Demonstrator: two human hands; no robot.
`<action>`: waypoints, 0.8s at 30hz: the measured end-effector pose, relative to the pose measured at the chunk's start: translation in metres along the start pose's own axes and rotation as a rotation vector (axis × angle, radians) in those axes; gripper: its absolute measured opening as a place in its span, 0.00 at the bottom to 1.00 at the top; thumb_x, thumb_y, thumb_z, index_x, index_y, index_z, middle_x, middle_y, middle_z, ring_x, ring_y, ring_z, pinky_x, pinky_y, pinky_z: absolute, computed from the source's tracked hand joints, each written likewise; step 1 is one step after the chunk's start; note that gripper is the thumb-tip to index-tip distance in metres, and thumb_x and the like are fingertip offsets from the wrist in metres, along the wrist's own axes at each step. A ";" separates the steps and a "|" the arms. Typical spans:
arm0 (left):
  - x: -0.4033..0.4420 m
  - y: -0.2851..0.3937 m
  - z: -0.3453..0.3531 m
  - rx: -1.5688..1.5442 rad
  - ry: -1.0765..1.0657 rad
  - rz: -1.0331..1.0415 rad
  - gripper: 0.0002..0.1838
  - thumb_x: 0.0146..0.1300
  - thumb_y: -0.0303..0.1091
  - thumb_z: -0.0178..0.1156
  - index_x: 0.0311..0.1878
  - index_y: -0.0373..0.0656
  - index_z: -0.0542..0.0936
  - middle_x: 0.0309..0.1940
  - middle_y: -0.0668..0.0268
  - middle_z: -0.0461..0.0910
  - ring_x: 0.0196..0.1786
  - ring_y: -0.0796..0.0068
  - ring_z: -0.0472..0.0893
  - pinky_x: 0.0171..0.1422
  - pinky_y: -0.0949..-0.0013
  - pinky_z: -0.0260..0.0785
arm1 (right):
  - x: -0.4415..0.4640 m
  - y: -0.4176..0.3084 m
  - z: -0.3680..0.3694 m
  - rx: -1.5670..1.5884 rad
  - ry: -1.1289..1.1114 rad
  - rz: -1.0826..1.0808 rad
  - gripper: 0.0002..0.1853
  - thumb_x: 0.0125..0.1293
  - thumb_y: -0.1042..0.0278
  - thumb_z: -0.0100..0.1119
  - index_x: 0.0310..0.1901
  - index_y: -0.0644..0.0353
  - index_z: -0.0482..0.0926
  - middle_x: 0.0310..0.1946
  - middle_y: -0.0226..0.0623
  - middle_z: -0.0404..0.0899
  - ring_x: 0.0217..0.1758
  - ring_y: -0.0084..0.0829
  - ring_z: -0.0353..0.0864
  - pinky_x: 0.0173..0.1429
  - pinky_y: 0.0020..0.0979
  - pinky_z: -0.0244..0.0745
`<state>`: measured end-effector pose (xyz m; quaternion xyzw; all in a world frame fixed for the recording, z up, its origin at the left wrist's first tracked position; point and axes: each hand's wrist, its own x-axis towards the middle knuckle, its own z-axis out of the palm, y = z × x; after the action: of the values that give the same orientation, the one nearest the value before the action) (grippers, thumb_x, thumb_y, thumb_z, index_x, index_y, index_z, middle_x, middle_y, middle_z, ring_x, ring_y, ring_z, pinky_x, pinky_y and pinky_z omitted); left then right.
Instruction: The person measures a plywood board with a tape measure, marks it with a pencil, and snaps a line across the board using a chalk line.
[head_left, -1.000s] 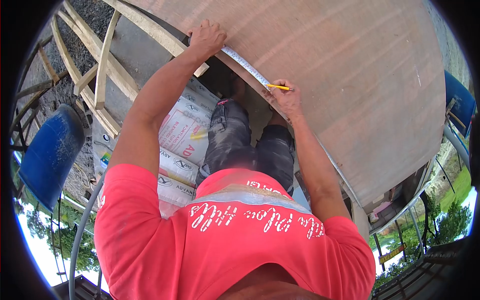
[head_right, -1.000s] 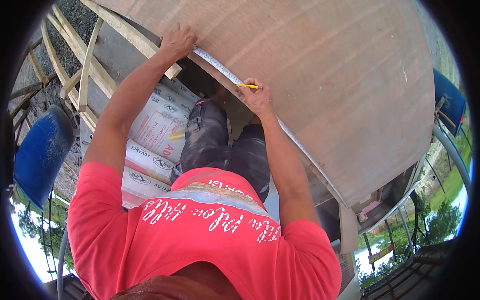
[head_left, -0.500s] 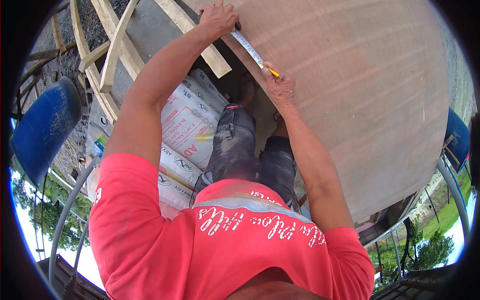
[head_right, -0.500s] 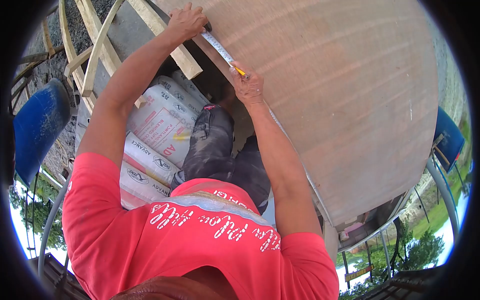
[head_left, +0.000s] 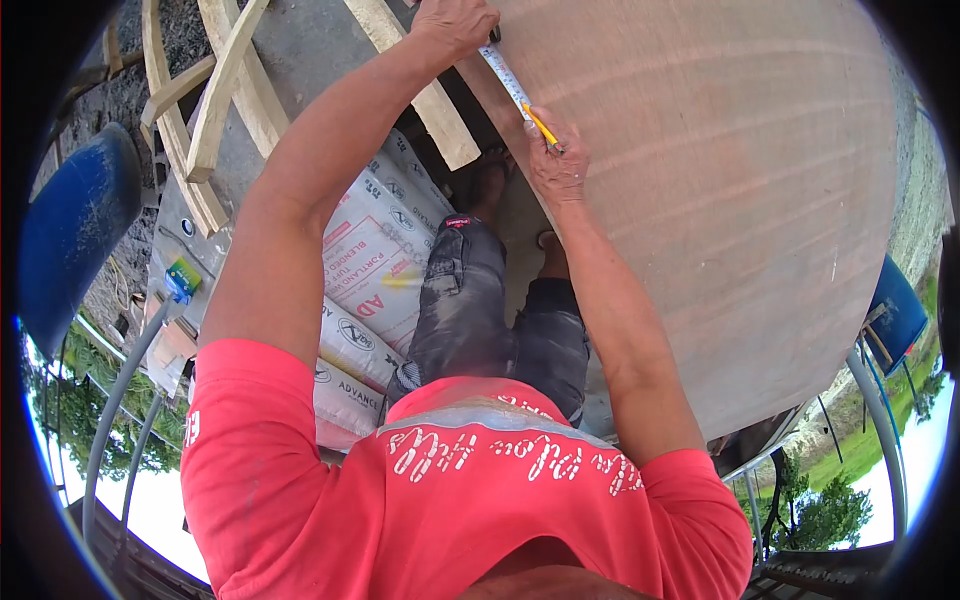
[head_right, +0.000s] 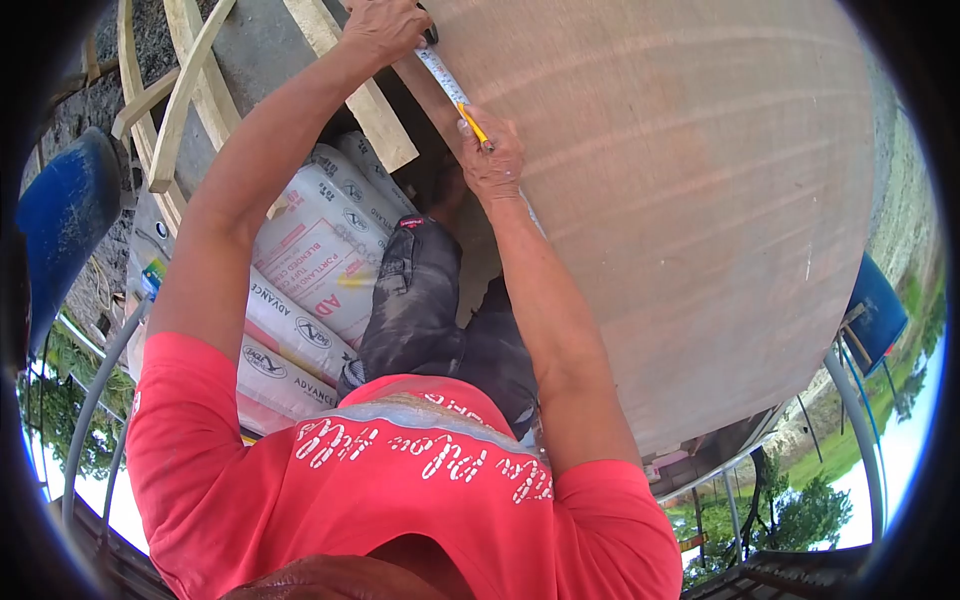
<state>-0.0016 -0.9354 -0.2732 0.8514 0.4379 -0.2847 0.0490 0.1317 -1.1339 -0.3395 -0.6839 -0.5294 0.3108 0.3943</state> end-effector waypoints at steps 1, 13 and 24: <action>0.002 -0.001 0.002 0.003 0.004 0.000 0.16 0.66 0.45 0.57 0.51 0.50 0.83 0.57 0.62 0.75 0.65 0.55 0.69 0.57 0.38 0.67 | -0.001 0.002 -0.001 0.036 0.017 0.039 0.12 0.64 0.62 0.64 0.45 0.58 0.84 0.40 0.40 0.85 0.41 0.39 0.83 0.48 0.33 0.76; -0.021 -0.012 0.020 0.064 0.154 0.043 0.14 0.63 0.43 0.56 0.42 0.48 0.86 0.48 0.61 0.77 0.60 0.54 0.72 0.52 0.32 0.66 | -0.016 0.002 0.003 0.129 -0.011 0.073 0.11 0.63 0.66 0.64 0.45 0.59 0.84 0.39 0.42 0.85 0.41 0.38 0.84 0.45 0.33 0.78; -0.004 -0.012 0.029 0.063 0.037 0.023 0.15 0.65 0.42 0.55 0.47 0.46 0.84 0.49 0.58 0.77 0.58 0.53 0.72 0.51 0.33 0.68 | -0.009 0.016 0.018 0.181 -0.072 0.108 0.13 0.70 0.63 0.57 0.48 0.64 0.80 0.40 0.42 0.85 0.45 0.35 0.85 0.49 0.30 0.77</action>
<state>-0.0256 -0.9408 -0.2936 0.8625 0.4199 -0.2818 0.0172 0.1220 -1.1405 -0.3622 -0.6612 -0.4754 0.4027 0.4179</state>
